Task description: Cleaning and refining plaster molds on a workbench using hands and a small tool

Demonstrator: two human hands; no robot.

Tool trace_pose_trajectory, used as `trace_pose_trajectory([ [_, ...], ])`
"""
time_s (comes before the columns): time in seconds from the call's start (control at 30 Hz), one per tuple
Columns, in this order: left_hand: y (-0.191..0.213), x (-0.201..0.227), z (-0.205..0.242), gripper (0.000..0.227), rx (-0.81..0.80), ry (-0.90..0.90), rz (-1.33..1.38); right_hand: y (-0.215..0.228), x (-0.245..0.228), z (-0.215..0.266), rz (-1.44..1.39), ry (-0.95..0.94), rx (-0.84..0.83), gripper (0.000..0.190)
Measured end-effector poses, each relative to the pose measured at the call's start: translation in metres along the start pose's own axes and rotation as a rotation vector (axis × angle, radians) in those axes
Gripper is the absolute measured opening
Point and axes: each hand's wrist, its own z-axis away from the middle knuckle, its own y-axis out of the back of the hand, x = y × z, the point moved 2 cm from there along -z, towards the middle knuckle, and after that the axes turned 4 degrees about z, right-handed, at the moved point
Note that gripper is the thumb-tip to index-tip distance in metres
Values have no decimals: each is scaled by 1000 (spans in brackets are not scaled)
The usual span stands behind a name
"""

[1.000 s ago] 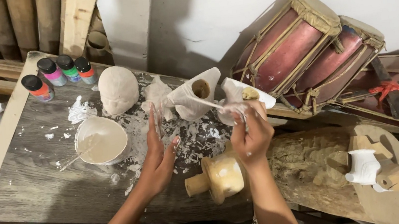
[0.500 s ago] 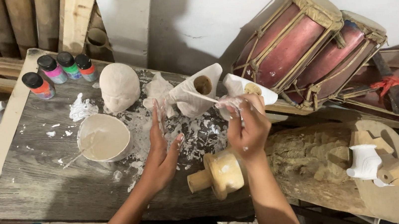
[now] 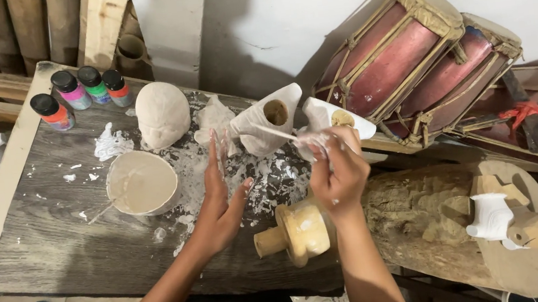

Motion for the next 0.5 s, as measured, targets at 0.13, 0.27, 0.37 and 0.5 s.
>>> trace_pose_trajectory([
  [0.13, 1, -4, -2, 85, -20, -33, 0, 11, -11, -13, 90, 61, 51, 18],
  [0.27, 2, -5, 0, 86, -28, -32, -12, -5, -17, -35, 68, 47, 45, 21],
  [0.37, 5, -5, -2, 86, -32, -23, -22, -10, -43, -58, 88, 74, 59, 17],
  [0.5, 8, -12, -2, 87, -28, 15, -49, -7, -17, -27, 91, 39, 79, 20],
])
